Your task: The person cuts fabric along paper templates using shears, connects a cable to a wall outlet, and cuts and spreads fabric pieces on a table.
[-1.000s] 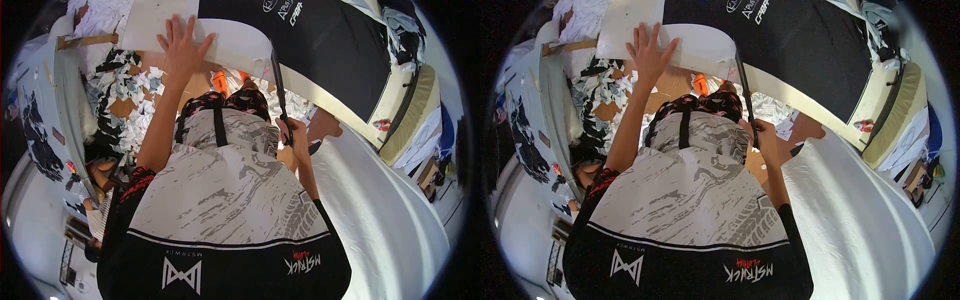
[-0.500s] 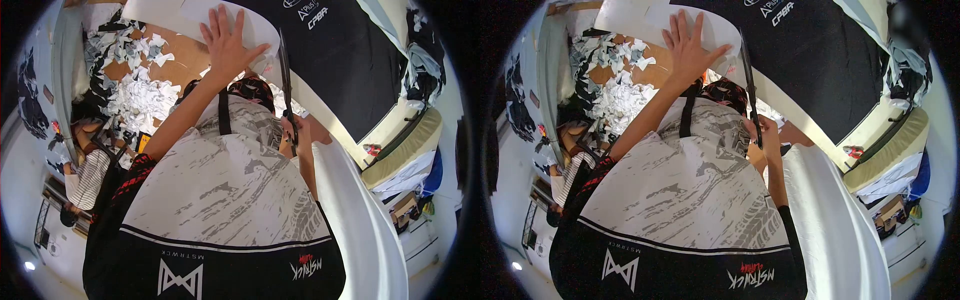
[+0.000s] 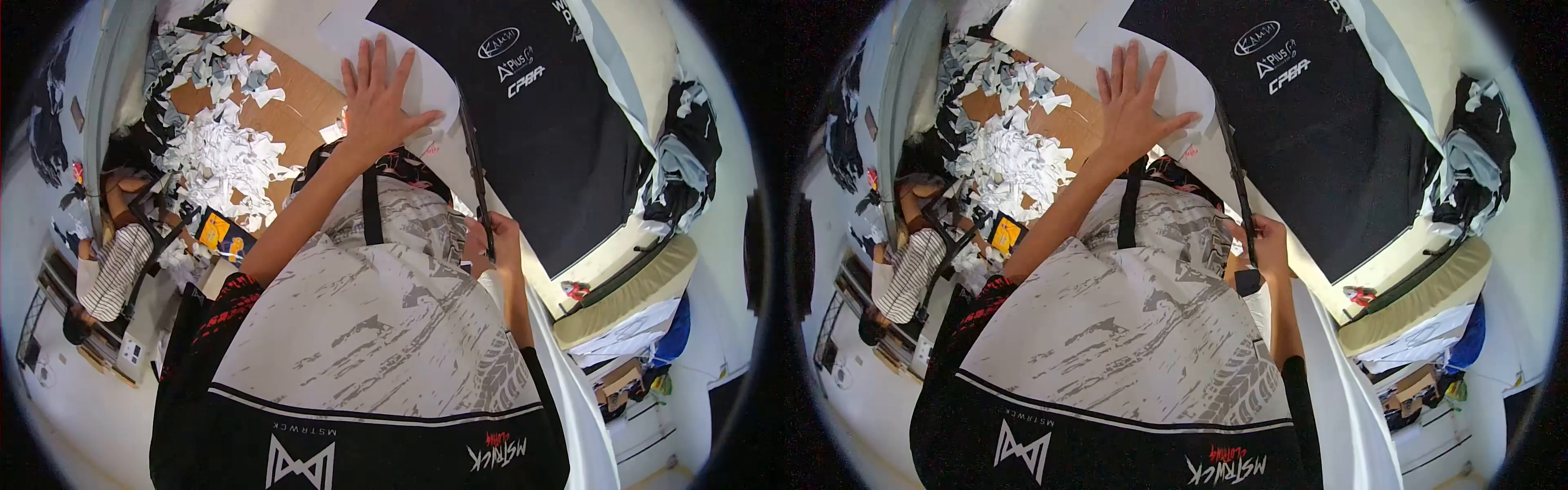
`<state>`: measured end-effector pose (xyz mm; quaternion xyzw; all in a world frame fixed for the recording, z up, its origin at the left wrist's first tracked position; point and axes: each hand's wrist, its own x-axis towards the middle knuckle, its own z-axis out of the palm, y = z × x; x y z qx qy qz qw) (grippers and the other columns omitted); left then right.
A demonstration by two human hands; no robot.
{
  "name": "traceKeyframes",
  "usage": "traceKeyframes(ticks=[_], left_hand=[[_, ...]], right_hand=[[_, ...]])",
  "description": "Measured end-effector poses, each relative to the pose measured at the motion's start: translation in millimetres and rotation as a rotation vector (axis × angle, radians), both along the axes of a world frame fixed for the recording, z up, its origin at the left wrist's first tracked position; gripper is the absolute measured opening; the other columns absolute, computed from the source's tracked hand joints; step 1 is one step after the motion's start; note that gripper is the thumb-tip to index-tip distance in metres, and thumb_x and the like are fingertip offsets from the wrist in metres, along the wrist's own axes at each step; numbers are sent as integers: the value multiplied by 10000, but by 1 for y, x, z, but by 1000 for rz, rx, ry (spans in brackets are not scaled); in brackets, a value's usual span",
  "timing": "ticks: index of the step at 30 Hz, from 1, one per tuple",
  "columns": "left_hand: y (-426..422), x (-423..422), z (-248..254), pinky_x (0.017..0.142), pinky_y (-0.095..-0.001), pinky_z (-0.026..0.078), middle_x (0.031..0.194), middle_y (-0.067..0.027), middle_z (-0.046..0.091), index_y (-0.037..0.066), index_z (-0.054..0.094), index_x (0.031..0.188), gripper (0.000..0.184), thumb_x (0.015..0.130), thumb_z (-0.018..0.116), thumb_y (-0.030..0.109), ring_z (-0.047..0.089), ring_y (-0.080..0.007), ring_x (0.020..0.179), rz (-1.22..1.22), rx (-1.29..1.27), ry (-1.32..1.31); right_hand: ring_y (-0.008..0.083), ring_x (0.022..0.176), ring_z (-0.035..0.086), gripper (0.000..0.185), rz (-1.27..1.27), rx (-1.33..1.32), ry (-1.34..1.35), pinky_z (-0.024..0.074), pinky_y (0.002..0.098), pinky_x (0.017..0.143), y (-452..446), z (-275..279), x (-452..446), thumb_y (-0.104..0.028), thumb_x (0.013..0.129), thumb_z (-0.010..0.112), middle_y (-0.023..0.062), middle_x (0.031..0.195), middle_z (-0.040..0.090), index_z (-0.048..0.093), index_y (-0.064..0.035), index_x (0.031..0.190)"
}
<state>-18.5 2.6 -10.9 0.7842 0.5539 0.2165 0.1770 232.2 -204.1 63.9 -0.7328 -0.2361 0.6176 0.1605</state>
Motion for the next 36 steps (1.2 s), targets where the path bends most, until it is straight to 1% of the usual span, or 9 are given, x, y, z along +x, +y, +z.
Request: traceKeyframes(ticks=[7, 10, 13, 22, 24, 26, 30, 32, 36], left_hand=[[0, -20, 2, 1211, -716, 100, 1703, -217, 230, 206, 480, 1577, 1053, 713, 830, 695, 156, -456, 1584, 17, 54, -13], [-2, -27, 8, 1204, -727, 101, 1701, -218, 234, 205, 490, 1571, 1063, 700, 829, 711, 163, -457, 1581, 45, 38, 67], [-11, -11, 7, 1198, -739, 101, 1702, -220, 230, 195, 469, 1581, 1107, 680, 835, 724, 162, -462, 1580, 88, 34, 44], [-19, -5, 4, 1196, -740, 113, 1716, -219, 201, 175, 411, 1612, 1208, 648, 820, 777, 140, -466, 1587, 205, -9, 69], [-21, -2, 3, 1230, -704, 67, 1707, -230, 203, 166, 407, 1604, 1220, 629, 829, 765, 91, -474, 1592, 209, -16, 55], [-20, -3, 2, 1232, -702, 66, 1709, -227, 200, 170, 401, 1607, 1230, 621, 833, 766, 90, -471, 1593, 220, -24, 55], [-14, -6, 1, 1237, -697, 67, 1711, -221, 195, 177, 388, 1613, 1251, 609, 830, 779, 95, -457, 1596, 227, -21, 64], [-15, -9, 2, 1238, -695, 70, 1711, -218, 195, 180, 391, 1612, 1250, 606, 833, 777, 99, -450, 1597, 235, -35, 66], [-19, -15, 2, 1244, -684, 81, 1713, -206, 194, 199, 388, 1613, 1254, 592, 857, 755, 107, -431, 1600, 232, -26, 32]], right_hand=[[12, 519, 453, 262, 100, -2, 15, 306, 228, 472, 16, 3, 26, -210, 904, 846, -68, 603, 519, 674, -46, 794], [21, 514, 483, 208, 165, -15, 155, 343, 219, 478, 29, 9, 41, -178, 940, 794, -68, 611, 529, 650, -66, 838], [28, 509, 495, 219, 243, -15, 160, 362, 216, 483, 45, 5, 64, -187, 949, 783, -60, 609, 538, 638, -77, 827], [33, 467, 472, 293, 353, 0, 102, 347, 221, 457, 88, -3, 75, -212, 921, 833, -53, 582, 523, 623, -81, 764], [34, 459, 467, 291, 364, -17, 80, 343, 223, 452, 90, -6, 79, -208, 924, 831, -53, 578, 517, 623, -81, 765], [18, 496, 455, 321, 357, -16, 107, 307, 215, 475, 95, -5, 81, -244, 884, 877, -57, 571, 514, 648, -89, 720], [17, 497, 455, 338, 367, 10, 167, 302, 215, 474, 122, -9, 85, -255, 881, 881, -62, 573, 511, 629, -101, 716], [35, 488, 487, 314, 483, 30, 170, 355, 212, 476, 140, -9, 82, -231, 935, 816, -51, 594, 520, 617, -90, 738], [37, 480, 486, 306, 596, 50, 85, 356, 211, 473, 155, -10, 75, -238, 929, 822, -51, 586, 522, 626, -90, 747]])
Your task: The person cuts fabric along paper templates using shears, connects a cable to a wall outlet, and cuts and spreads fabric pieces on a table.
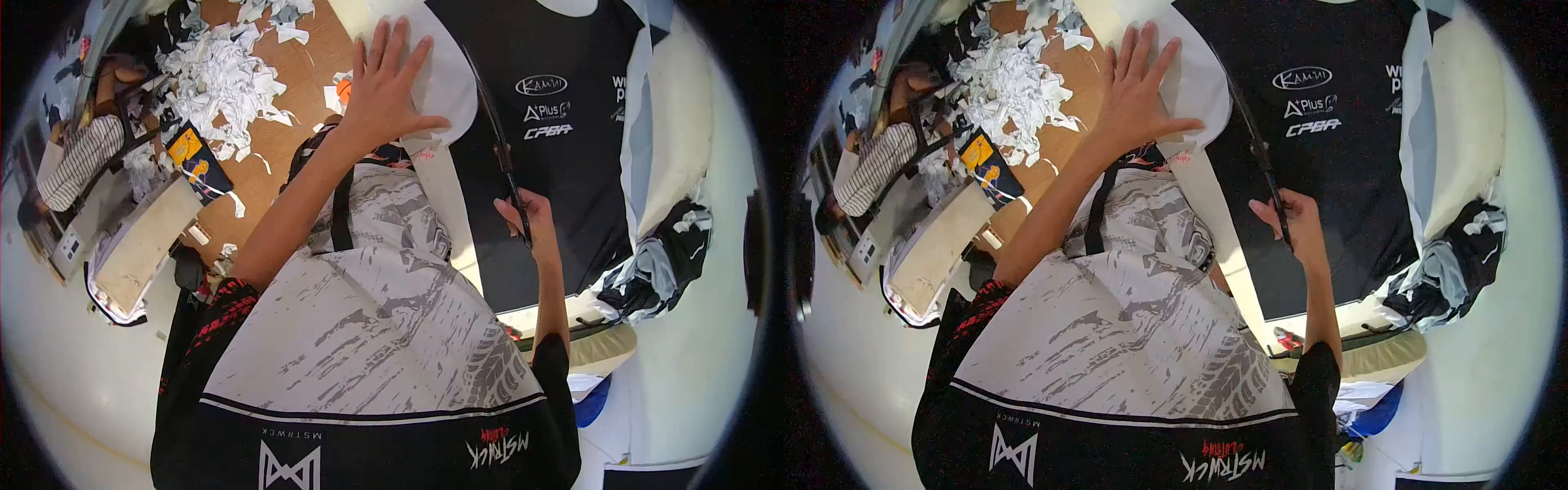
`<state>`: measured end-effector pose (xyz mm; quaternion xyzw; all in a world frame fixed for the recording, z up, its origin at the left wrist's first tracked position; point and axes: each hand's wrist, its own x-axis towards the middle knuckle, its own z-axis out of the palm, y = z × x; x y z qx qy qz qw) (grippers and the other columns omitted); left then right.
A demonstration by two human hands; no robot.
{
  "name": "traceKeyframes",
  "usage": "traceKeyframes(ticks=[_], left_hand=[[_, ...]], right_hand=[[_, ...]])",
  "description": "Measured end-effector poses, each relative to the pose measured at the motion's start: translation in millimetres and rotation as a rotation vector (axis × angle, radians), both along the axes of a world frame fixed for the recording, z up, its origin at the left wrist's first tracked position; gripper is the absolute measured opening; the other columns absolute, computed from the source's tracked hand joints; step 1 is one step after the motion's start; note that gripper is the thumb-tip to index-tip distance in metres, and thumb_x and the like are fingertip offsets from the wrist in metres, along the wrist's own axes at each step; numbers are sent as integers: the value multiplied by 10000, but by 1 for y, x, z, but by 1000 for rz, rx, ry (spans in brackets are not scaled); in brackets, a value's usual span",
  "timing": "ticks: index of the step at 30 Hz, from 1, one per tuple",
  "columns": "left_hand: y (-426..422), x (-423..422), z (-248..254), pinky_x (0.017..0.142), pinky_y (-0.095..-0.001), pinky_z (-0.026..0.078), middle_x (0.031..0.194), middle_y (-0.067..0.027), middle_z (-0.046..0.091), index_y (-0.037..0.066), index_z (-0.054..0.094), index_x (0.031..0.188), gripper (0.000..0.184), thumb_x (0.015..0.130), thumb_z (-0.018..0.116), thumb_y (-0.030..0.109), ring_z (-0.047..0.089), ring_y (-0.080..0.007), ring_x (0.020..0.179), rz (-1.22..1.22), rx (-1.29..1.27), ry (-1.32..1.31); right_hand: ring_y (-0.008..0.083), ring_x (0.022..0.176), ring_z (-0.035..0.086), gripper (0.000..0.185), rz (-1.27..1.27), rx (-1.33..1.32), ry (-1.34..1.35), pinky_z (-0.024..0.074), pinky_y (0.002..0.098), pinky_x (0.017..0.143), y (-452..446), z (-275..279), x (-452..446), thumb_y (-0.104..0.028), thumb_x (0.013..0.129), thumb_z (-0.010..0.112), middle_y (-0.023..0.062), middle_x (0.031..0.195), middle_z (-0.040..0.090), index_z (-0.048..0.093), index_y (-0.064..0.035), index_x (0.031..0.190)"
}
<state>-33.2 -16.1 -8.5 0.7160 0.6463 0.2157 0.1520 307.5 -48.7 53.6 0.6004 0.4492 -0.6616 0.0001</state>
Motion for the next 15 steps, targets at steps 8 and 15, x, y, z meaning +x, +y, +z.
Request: traceKeyframes(ticks=[8, 15], left_hand=[[5, -5, 4, 1261, -637, 60, 1731, -170, 200, 223, 397, 1619, 1218, 621, 844, 760, 117, -405, 1609, 18, -11, -47], [8, -3, 4, 1256, -664, 89, 1728, -166, 187, 220, 387, 1612, 1255, 566, 899, 690, 100, -407, 1609, 30, -24, -54]], right_hand=[[37, 479, 479, 298, -37, -97, -28, 356, 214, 464, 17, 1, -9, -238, 908, 843, -53, 579, 522, 636, -87, 757], [40, 493, 483, 300, 13, -62, 28, 352, 217, 465, 48, 1, -21, -251, 895, 858, -58, 603, 528, 641, -82, 775]])
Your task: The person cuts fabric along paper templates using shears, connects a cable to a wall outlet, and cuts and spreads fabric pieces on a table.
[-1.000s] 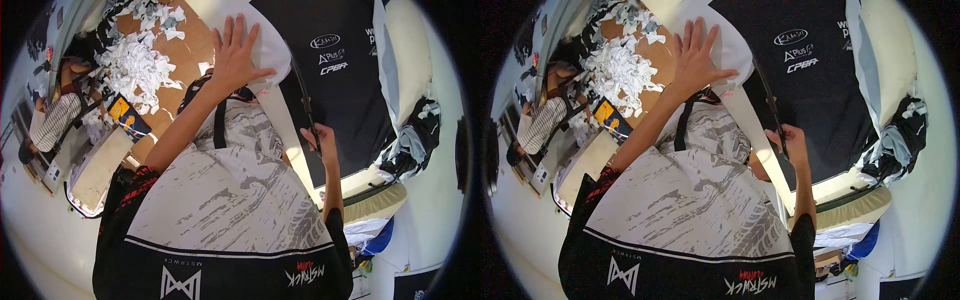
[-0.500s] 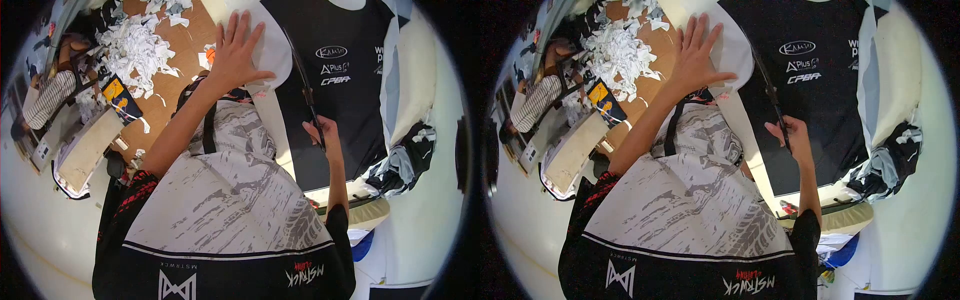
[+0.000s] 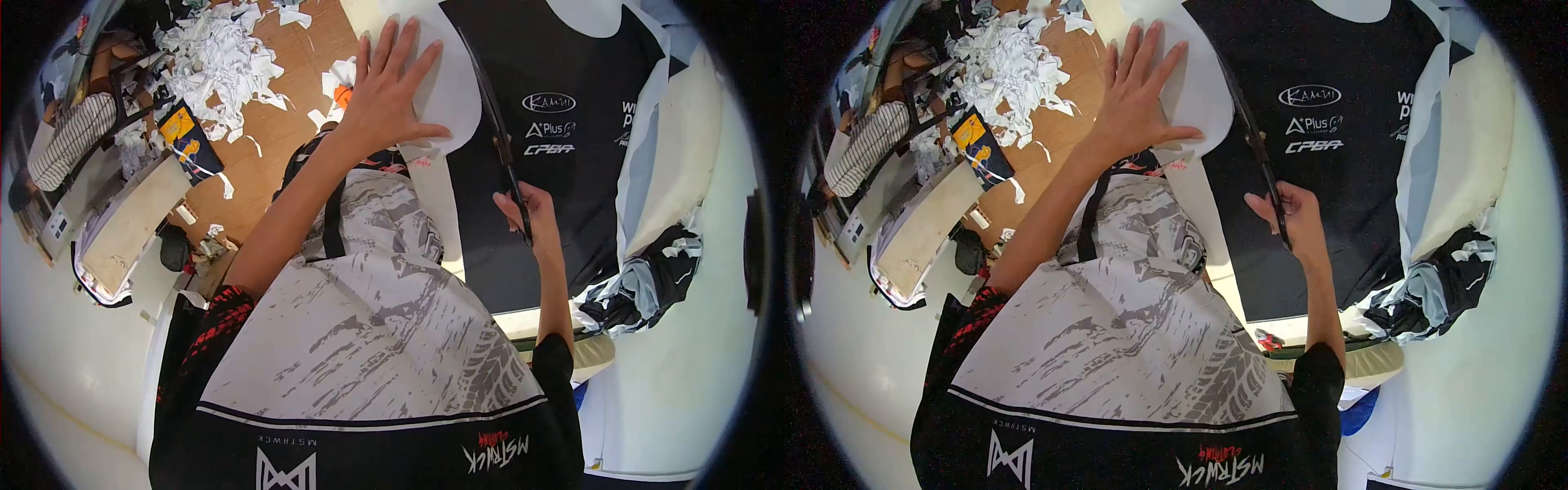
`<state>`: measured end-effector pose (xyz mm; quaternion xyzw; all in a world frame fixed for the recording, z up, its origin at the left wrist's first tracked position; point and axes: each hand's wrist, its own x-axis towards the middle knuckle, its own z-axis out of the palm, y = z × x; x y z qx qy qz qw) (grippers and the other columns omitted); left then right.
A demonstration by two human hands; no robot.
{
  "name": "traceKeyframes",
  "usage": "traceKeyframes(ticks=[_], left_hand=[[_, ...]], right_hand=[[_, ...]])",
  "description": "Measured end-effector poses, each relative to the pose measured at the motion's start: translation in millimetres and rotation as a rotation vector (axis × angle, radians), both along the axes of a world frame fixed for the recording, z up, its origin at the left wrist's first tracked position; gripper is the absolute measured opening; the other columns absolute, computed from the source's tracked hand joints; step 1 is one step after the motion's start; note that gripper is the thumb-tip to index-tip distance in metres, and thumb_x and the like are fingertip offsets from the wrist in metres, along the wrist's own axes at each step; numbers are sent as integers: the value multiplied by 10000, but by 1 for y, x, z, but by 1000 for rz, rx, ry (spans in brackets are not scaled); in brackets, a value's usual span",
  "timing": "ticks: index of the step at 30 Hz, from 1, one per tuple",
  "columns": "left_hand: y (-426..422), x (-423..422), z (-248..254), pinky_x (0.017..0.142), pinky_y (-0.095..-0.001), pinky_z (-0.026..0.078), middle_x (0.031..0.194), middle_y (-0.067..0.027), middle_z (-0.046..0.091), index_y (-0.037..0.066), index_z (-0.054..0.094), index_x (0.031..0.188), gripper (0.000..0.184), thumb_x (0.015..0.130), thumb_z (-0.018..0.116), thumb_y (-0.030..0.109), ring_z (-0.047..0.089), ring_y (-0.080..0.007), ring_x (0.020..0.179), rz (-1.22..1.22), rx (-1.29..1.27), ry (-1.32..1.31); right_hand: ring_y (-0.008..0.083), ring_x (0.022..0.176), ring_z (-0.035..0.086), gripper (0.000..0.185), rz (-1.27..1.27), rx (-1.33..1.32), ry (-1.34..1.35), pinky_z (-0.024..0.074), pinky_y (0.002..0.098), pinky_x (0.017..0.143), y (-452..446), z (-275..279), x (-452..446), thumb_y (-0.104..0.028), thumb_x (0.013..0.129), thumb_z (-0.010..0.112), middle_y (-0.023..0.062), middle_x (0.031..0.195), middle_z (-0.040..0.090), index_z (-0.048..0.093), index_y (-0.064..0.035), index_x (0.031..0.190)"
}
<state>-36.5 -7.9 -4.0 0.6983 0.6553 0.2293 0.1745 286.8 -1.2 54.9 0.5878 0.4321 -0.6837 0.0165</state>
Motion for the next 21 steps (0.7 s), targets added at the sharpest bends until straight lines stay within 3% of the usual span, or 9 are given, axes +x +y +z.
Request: traceKeyframes(ticks=[6, 9, 14, 17, 21], left_hand=[[0, 5, 11, 1256, -663, 92, 1734, -168, 180, 210, 385, 1616, 1264, 554, 914, 645, 107, -407, 1610, 21, -86, -9], [1, 7, 15, 1256, -660, 94, 1734, -169, 180, 211, 377, 1621, 1279, 548, 914, 653, 104, -404, 1611, 20, -93, -17], [5, 7, 18, 1257, -657, 103, 1736, -169, 172, 216, 370, 1626, 1281, 552, 912, 655, 104, -402, 1611, 25, -98, -30], [6, 6, 19, 1257, -655, 113, 1737, -167, 168, 220, 371, 1626, 1273, 558, 912, 652, 106, -403, 1611, 21, -112, -35], [4, 7, 18, 1259, -648, 86, 1738, -176, 165, 216, 381, 1623, 1256, 573, 904, 665, 103, -412, 1611, 8, -115, -41]], right_hand=[[41, 493, 477, 322, 55, -21, -98, 348, 217, 473, 20, 13, -11, -269, 880, 874, -56, 596, 526, 636, -88, 760], [24, 513, 423, 407, 20, -22, -111, 287, 231, 484, 25, 14, -13, -315, 821, 930, -72, 590, 501, 622, -91, 675], [36, 498, 448, 430, 90, 39, -65, 306, 225, 479, 48, 15, -23, -388, 829, 912, -66, 579, 505, 643, -84, 688], [49, 470, 477, 410, 161, 10, -120, 363, 229, 470, 59, 23, -32, -347, 878, 869, -43, 550, 507, 615, -89, 686], [56, 465, 484, 415, 138, 25, -138, 359, 231, 467, 64, 26, -34, -354, 878, 866, -38, 544, 508, 614, -88, 685]])
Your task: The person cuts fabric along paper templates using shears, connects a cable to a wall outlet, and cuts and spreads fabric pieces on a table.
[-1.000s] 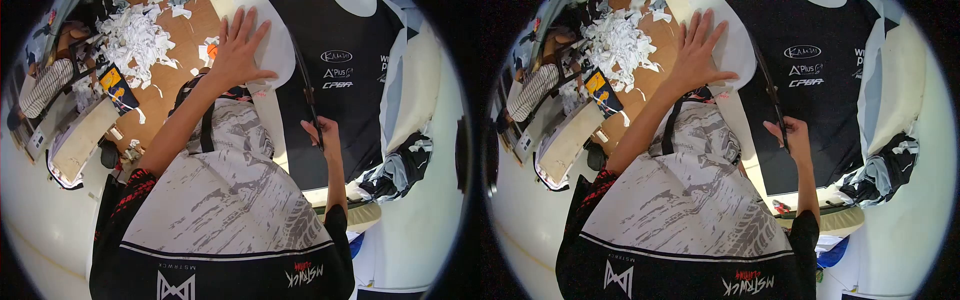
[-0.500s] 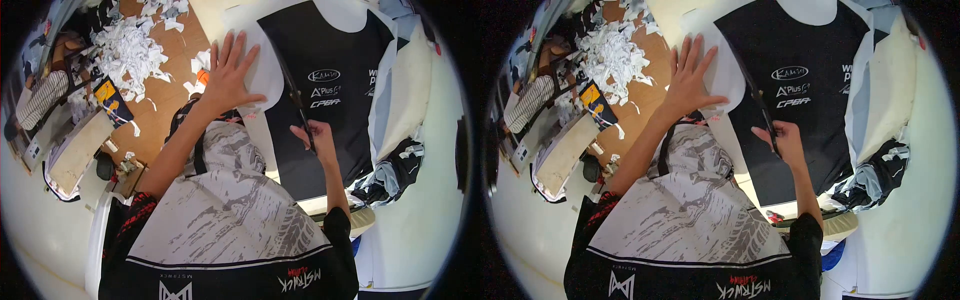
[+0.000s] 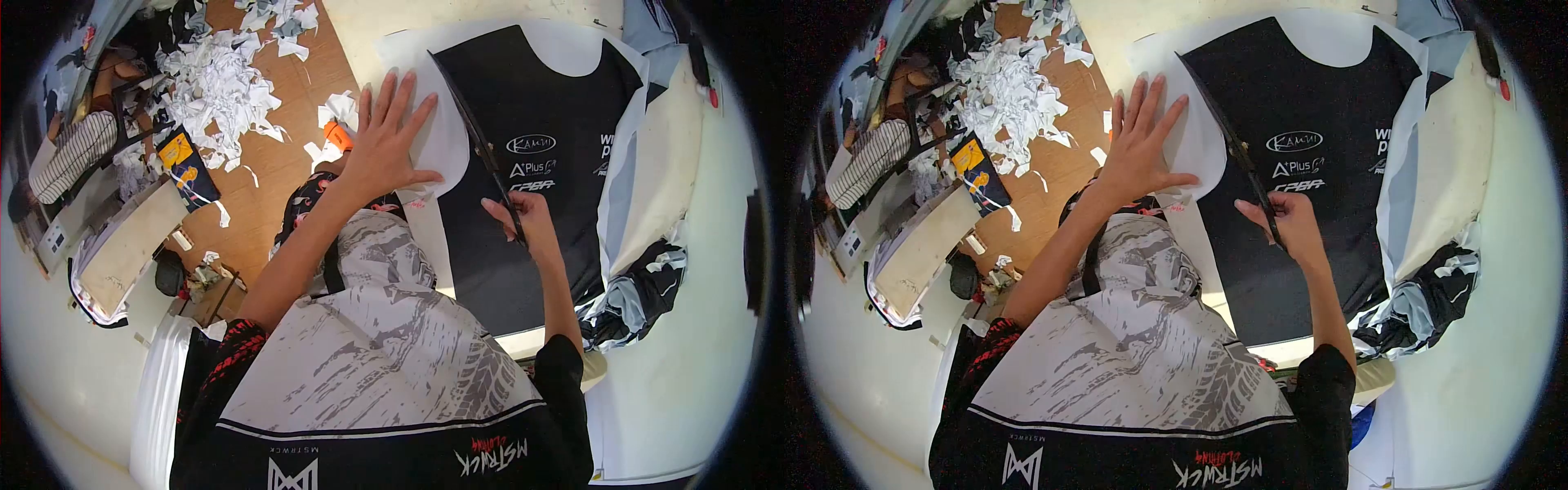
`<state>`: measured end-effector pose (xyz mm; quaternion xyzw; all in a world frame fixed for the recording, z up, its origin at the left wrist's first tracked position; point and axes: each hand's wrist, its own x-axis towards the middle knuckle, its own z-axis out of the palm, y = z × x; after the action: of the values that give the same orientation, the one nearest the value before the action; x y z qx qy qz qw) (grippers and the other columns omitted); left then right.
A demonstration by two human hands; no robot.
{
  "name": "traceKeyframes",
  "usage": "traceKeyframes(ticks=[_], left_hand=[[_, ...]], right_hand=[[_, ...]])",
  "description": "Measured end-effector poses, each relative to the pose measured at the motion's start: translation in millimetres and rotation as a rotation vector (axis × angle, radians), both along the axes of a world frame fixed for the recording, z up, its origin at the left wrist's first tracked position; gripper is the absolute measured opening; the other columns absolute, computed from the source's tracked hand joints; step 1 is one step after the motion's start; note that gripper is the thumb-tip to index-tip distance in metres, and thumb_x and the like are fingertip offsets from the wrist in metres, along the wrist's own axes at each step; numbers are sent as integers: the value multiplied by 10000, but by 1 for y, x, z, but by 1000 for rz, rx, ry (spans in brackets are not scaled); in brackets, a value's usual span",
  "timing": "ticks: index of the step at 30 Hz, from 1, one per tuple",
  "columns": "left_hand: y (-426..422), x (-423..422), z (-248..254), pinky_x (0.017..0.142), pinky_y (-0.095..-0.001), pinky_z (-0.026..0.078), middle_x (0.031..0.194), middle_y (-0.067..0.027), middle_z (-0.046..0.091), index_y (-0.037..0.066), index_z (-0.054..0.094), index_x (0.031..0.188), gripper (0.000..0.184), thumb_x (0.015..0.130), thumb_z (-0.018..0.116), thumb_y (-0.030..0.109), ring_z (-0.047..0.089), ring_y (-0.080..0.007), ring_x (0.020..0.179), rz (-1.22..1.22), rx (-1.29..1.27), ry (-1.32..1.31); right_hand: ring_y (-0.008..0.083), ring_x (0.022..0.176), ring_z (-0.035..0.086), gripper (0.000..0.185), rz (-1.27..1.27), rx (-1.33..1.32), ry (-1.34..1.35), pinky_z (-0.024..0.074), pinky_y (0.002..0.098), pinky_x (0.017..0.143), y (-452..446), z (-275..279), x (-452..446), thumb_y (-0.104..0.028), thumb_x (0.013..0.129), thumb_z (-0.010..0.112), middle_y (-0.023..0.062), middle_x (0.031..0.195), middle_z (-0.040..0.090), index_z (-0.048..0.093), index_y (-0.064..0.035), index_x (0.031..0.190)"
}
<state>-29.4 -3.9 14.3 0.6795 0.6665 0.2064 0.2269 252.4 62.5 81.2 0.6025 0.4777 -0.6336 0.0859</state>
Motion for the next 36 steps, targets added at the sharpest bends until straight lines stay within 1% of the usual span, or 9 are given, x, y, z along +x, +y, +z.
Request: traceKeyframes(ticks=[7, 16, 18, 20, 23, 28, 31, 33, 36], left_hand=[[2, 8, 3, 1247, -671, 104, 1733, -186, 175, 200, 388, 1617, 1257, 566, 905, 655, 121, -430, 1603, -22, 12, 46], [12, -75, -6, 1225, -630, 200, 1613, -294, 368, 106, 403, 1596, 1113, 749, 813, 700, 287, -486, 1522, 274, 99, 275], [24, -103, -3, 1207, -629, 248, 1581, -299, 396, 90, 431, 1571, 1006, 804, 830, 604, 315, -493, 1497, 309, 163, 275], [45, -109, 11, 1174, -615, 310, 1573, -285, 399, 92, 468, 1542, 838, 870, 835, 434, 334, -493, 1485, 201, 249, 243], [84, -82, 30, 1171, -589, 333, 1584, -260, 400, 102, 482, 1536, 799, 883, 821, 414, 353, -474, 1483, 32, 308, 103], [135, -51, 24, 1194, -554, 333, 1612, -192, 400, 155, 519, 1518, 731, 875, 806, 350, 354, -416, 1508, -471, 322, 98], [144, -26, 9, 1197, -562, 327, 1622, -190, 387, 161, 521, 1515, 727, 873, 803, 355, 343, -412, 1516, -778, 319, 30], [151, -30, 9, 1219, -563, 302, 1642, -191, 358, 172, 516, 1519, 711, 899, 774, 402, 311, -406, 1537, -922, 284, 13], [146, -23, 14, 1261, -591, 216, 1690, -158, 301, 234, 517, 1527, 645, 959, 677, 494, 245, -379, 1577, -1323, 265, -13]], right_hand=[[77, 472, 525, 493, -36, 53, 142, 364, 257, 459, 23, -6, -42, -442, 833, 894, -14, 551, 549, 640, -62, 649], [53, 523, 532, 251, -593, 342, 126, 390, 234, 502, -94, 12, 13, -185, 954, 799, -20, 624, 547, 662, -34, 807], [91, 626, 602, 241, -790, 600, -38, 464, 268, 582, -140, 6, 28, -172, 969, 778, -12, 693, 585, 660, 6, 857], [204, 723, 668, 271, -741, 856, -424, 519, 391, 649, -184, 2, 56, -217, 970, 767, 161, 772, 674, 687, 41, 952], [377, 728, 699, 385, -826, 940, -981, 516, 480, 668, -229, -26, 98, -325, 988, 739, 248, 801, 697, 665, 52, 959], [494, 679, 641, 492, -933, 901, -1251, 479, 537, 627, -285, -34, 179, -418, 940, 780, 273, 747, 673, 641, 52, 893], [433, 686, 671, 459, -921, 839, -1358, 502, 484, 647, -316, -22, 196, -411, 920, 795, 257, 770, 698, 676, 30, 872], [294, 671, 692, 305, -965, 1009, -1270, 502, 431, 633, -331, -19, 145, -277, 940, 767, 231, 766, 711, 710, 22, 912], [106, 566, 528, 131, -1370, 905, -604, 419, 281, 513, -319, 12, 5, -2, 882, 550, 6, 734, 646, 675, 23, 914]])
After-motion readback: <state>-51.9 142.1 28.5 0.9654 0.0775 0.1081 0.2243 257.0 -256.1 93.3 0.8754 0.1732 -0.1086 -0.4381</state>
